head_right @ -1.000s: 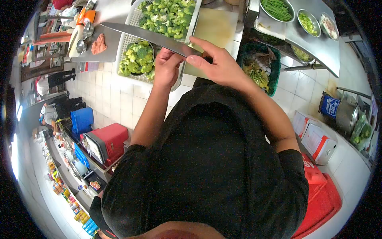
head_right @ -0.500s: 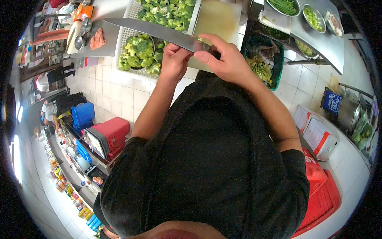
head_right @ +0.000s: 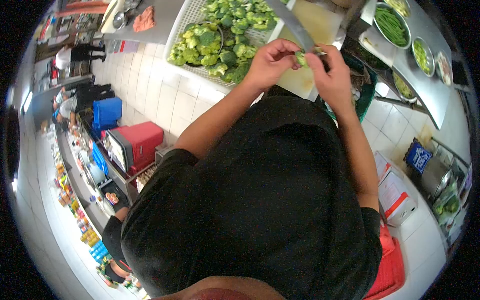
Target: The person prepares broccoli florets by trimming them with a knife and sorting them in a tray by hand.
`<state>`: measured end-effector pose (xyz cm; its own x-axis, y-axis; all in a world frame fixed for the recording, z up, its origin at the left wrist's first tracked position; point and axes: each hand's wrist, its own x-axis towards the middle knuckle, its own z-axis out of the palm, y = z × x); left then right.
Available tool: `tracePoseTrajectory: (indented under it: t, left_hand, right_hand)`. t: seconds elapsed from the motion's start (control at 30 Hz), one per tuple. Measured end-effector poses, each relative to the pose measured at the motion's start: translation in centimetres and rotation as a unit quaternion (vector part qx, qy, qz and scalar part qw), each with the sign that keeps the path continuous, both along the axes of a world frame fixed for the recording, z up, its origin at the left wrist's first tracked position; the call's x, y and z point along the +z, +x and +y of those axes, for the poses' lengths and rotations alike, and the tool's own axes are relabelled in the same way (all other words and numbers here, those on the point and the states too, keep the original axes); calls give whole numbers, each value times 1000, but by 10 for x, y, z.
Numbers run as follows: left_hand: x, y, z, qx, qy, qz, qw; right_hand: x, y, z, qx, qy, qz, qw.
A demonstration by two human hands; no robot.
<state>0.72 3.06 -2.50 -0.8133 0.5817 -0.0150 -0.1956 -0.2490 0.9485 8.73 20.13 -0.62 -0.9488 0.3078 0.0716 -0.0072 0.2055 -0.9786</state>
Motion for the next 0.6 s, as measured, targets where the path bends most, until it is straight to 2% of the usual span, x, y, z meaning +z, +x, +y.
tracePoseTrajectory:
  t: [0.07,0.17,0.2,0.23,0.27,0.37,0.47,0.6]
  left_hand:
    - [4,2,-3,3,-20,-29,999]
    - [13,-8,-35,57,-129,112,984]
    - [9,-16,-48,98,-125,205,966]
    - [19,-21,-65,132,-206,286,926]
    - [23,-26,-82,152,-229,322,906]
    - [43,-30,-119,134,-412,383,816]
    - [32,-37,-142,49,-505,395,766]
    - [24,-42,-138,22,-482,430,763]
  right_hand:
    - [1,2,9,-22,4,-15,1000]
    - [-23,22,42,-57,33,-47,997]
    - [-25,31,48,-69,21,-55,996]
    - [-26,41,54,-82,9,-62,995]
    - [-37,51,62,-116,28,-49,992]
    - [-59,84,87,-177,53,-115,976]
    - [-98,112,115,-144,-32,-112,983]
    - [-128,133,125,-147,-36,-193,969]
